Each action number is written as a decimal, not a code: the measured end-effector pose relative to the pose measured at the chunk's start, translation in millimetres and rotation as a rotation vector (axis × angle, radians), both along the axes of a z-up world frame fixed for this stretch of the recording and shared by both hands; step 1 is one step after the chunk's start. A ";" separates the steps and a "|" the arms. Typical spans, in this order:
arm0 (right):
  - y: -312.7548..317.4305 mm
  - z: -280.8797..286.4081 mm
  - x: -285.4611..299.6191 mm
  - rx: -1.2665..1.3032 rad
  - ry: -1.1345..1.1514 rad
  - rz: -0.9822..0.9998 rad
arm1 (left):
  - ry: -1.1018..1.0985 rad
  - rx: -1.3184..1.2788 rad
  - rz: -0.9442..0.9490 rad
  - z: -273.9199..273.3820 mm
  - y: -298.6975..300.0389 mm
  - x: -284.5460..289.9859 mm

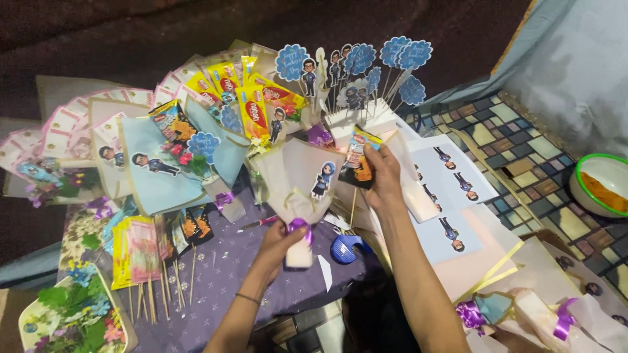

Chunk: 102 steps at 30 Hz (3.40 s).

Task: Assembling a decorative bouquet by attaching snack packets to a frame and tying ribbons.

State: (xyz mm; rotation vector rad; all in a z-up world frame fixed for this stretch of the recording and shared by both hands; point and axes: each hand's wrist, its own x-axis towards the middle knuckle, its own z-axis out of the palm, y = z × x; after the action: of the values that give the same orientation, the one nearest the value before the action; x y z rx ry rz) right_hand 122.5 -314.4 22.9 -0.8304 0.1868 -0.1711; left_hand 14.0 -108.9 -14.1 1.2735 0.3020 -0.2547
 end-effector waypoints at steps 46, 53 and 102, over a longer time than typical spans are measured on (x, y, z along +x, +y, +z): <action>95.5 56.4 -64.6 -0.589 -0.149 0.400 | 0.384 -0.274 -0.491 -89.6 59.4 -67.4; 84.7 45.8 -47.5 -0.594 -0.157 0.535 | 0.310 -0.424 -0.636 -126.2 72.7 -67.8; 99.7 33.3 -52.9 -0.878 -0.243 0.650 | 0.163 -0.426 -0.632 -109.5 63.5 -65.7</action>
State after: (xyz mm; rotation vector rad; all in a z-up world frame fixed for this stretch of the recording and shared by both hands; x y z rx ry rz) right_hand 69.6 -214.7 56.2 -1.6831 -0.4259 0.2868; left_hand -51.7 -45.4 -123.6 0.8932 -0.0313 -0.9165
